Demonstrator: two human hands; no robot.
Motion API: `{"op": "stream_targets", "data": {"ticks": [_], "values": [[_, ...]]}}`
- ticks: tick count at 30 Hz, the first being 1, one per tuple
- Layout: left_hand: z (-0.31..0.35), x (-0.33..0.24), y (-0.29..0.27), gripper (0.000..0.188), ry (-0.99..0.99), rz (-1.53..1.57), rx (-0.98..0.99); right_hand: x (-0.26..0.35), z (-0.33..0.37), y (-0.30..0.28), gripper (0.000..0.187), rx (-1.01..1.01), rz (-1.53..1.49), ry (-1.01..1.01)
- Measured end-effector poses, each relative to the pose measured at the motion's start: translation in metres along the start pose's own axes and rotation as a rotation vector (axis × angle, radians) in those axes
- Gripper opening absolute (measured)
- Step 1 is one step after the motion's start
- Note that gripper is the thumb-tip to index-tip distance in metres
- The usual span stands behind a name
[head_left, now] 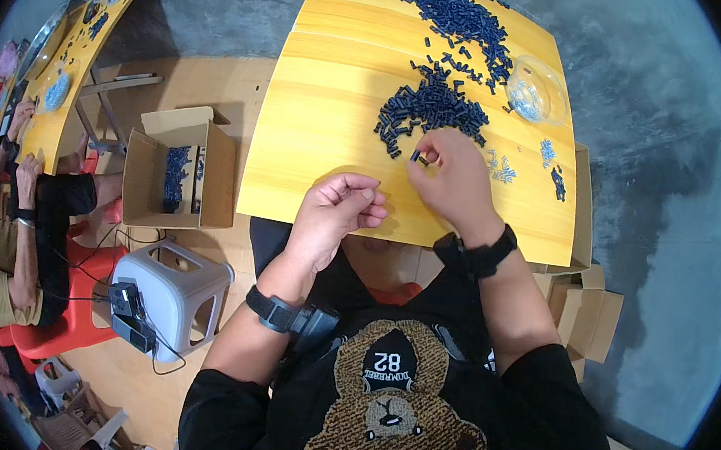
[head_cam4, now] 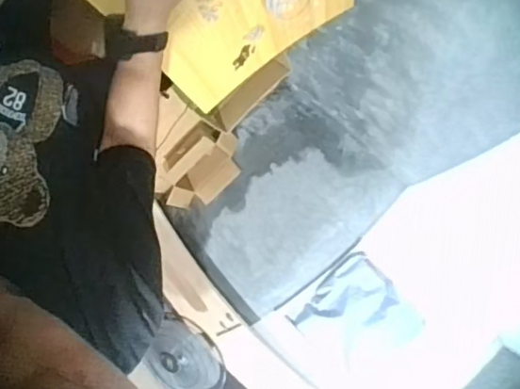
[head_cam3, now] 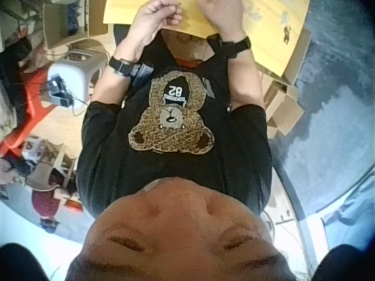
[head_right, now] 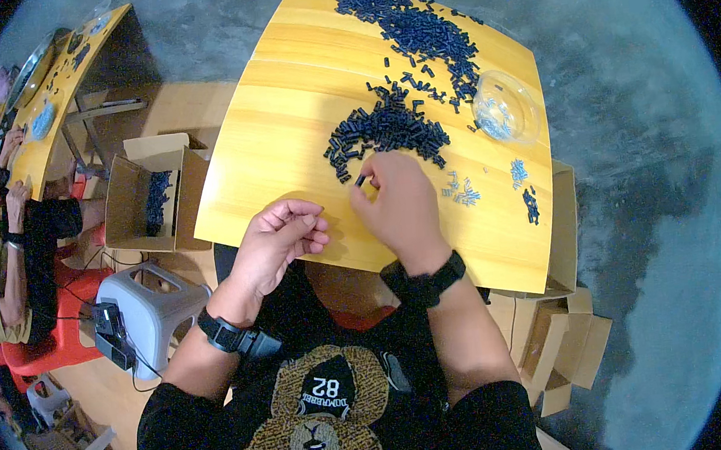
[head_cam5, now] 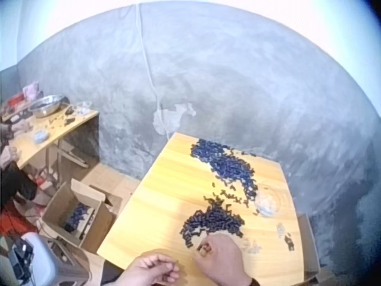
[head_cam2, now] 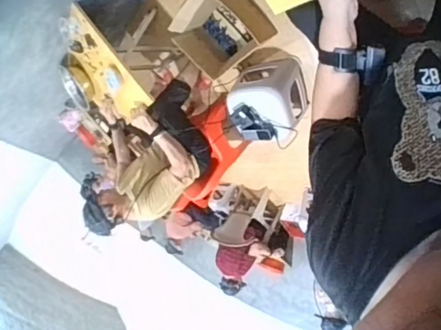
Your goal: Assembling small plastic components at a workshop table.
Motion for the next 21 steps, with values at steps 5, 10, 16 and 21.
{"op": "stream_targets", "data": {"ticks": [5, 10, 16, 21], "values": [[0.004, 0.002, 0.016, 0.015, 0.007, -0.119, 0.037, 0.017, 0.036, 0.010, 0.018, 0.112, -0.287, 0.015], [0.016, 0.015, 0.036, 0.014, -0.095, -0.114, 0.105, 0.035, 0.056, -0.002, 0.017, 0.042, -0.267, -0.121], [0.025, 0.020, 0.040, 0.012, -0.026, -0.043, 0.075, 0.046, 0.076, -0.008, 0.015, -0.029, -0.274, -0.210], [0.040, 0.024, 0.048, 0.012, -0.035, -0.084, 0.089, 0.046, 0.097, -0.015, 0.014, -0.057, -0.369, -0.191]]}}
Point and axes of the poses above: each hand's wrist, its own z-axis away from the middle knuckle, its own y-axis out of the palm, x = y × z, the point moved 10 cm from there along -z, towards the middle knuckle, and after that the axes turned 5 degrees about x, right-handed, at the moved point
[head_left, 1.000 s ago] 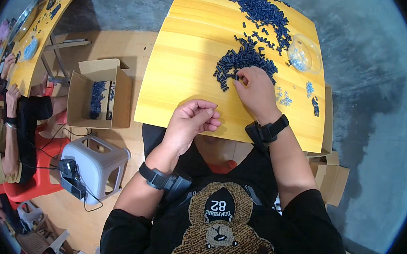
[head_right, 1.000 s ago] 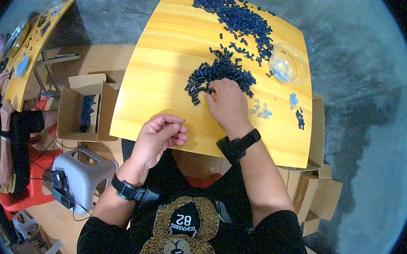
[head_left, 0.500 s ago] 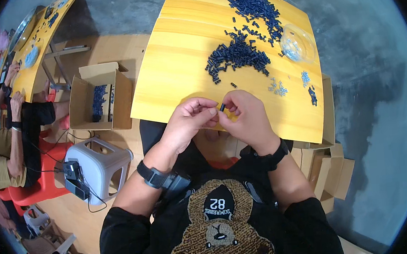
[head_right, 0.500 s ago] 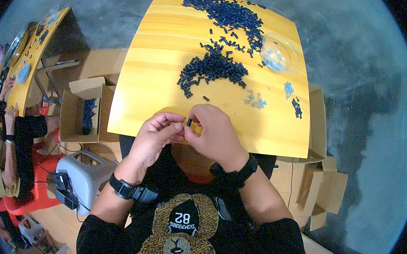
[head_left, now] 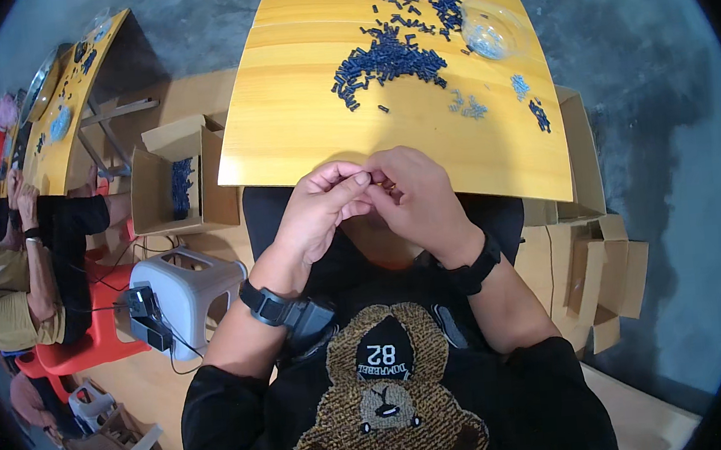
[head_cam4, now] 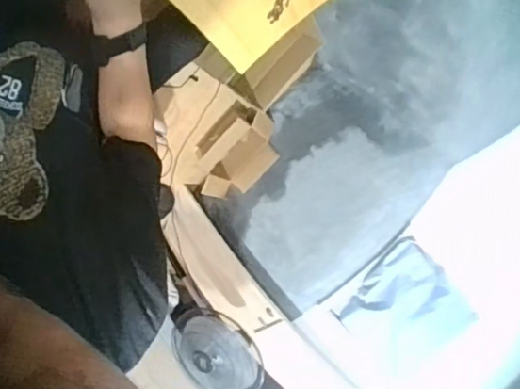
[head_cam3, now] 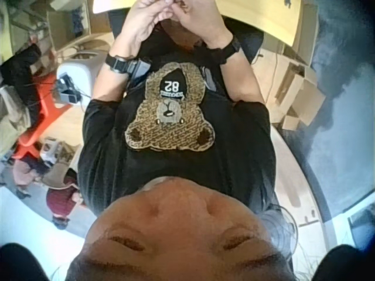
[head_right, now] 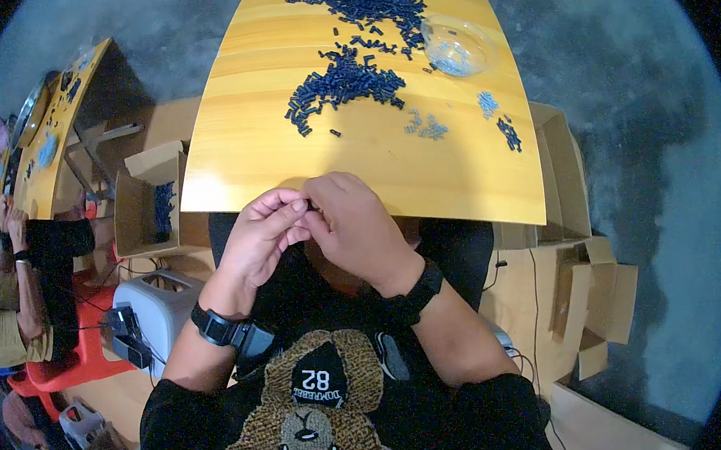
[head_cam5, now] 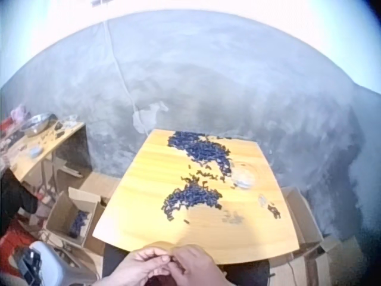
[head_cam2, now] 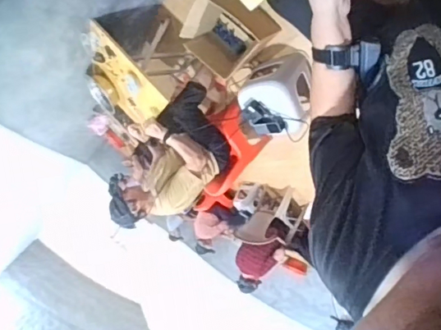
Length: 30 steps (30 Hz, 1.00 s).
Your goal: Assembling small plastic components at a workshop table.
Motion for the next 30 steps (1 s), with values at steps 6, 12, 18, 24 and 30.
{"op": "stream_targets", "data": {"ticks": [6, 12, 18, 24, 30], "values": [[0.014, 0.007, 0.008, 0.012, -0.003, -0.092, 0.023, 0.003, 0.025, -0.010, 0.017, -0.013, -0.117, 0.079], [0.026, 0.012, 0.016, 0.012, -0.030, -0.086, 0.066, 0.011, 0.038, -0.012, 0.016, -0.038, -0.086, 0.025], [0.033, 0.010, 0.022, 0.013, -0.025, -0.020, 0.089, 0.019, 0.041, -0.013, 0.017, -0.034, -0.126, 0.028], [0.030, 0.018, 0.016, 0.015, -0.030, 0.018, 0.111, 0.008, 0.042, -0.010, 0.019, -0.011, -0.178, 0.088], [0.023, 0.024, 0.017, 0.021, -0.061, 0.130, 0.119, 0.002, 0.040, -0.011, 0.020, -0.011, -0.176, 0.109]]}}
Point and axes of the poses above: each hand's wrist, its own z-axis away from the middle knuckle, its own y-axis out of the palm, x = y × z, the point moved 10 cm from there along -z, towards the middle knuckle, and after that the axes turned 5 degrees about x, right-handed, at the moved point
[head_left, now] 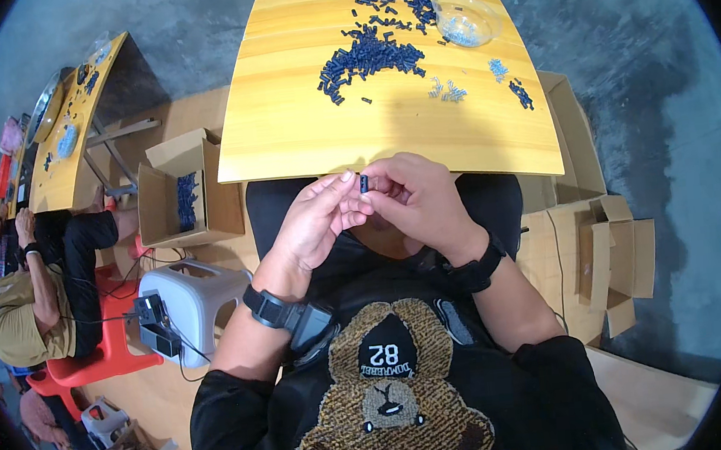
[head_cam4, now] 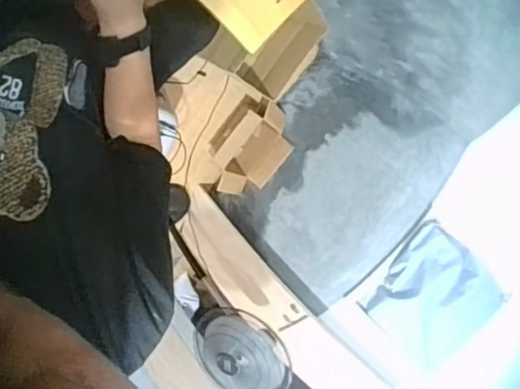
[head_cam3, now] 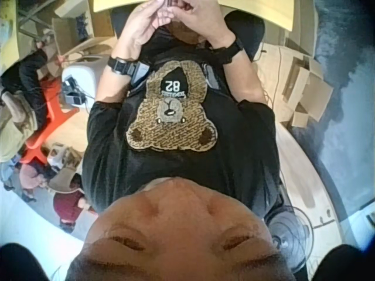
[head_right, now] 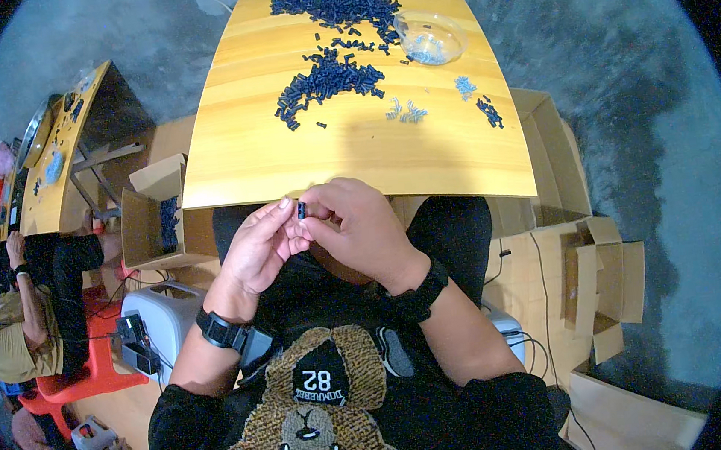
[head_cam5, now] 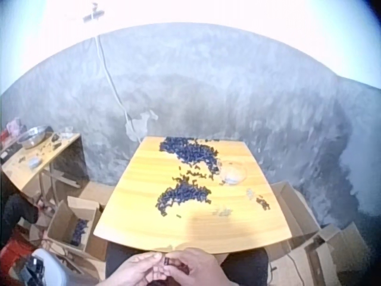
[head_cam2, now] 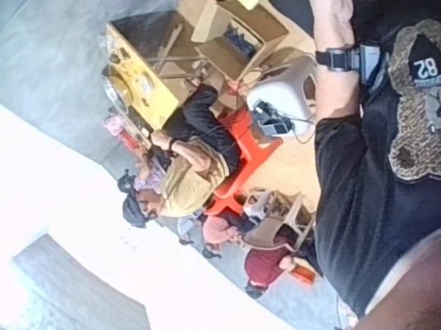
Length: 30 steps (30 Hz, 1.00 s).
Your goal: Assembling small plastic components at a workshop table.
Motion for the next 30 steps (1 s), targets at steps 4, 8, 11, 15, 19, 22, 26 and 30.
{"op": "stream_targets", "data": {"ticks": [4, 8, 11, 15, 19, 22, 26, 30], "values": [[-0.004, -0.006, 0.007, 0.016, -0.001, -0.069, -0.006, -0.002, -0.002, -0.006, 0.021, -0.028, 0.018, -0.011], [-0.012, -0.011, 0.003, 0.012, -0.026, -0.150, -0.087, -0.009, -0.006, -0.010, 0.021, -0.069, 0.046, -0.019], [-0.017, -0.008, -0.001, 0.012, -0.054, -0.122, -0.091, -0.011, -0.009, -0.011, 0.020, -0.055, 0.110, -0.013], [-0.029, -0.002, -0.008, 0.008, -0.113, -0.104, -0.132, -0.021, -0.014, -0.006, 0.021, 0.001, 0.175, 0.068], [-0.039, -0.009, -0.012, 0.008, -0.067, -0.149, -0.153, -0.044, -0.016, -0.017, 0.022, -0.011, 0.096, 0.152], [-0.046, -0.025, -0.016, 0.008, -0.010, -0.185, -0.166, -0.070, -0.015, -0.058, 0.021, -0.182, 0.129, 0.317], [-0.057, -0.036, -0.021, 0.009, 0.035, -0.208, -0.145, -0.095, -0.024, -0.100, 0.015, -0.248, 0.294, 0.321], [-0.072, -0.042, -0.019, 0.009, 0.044, -0.188, -0.138, -0.102, -0.046, -0.115, 0.008, -0.259, 0.451, 0.227]]}}
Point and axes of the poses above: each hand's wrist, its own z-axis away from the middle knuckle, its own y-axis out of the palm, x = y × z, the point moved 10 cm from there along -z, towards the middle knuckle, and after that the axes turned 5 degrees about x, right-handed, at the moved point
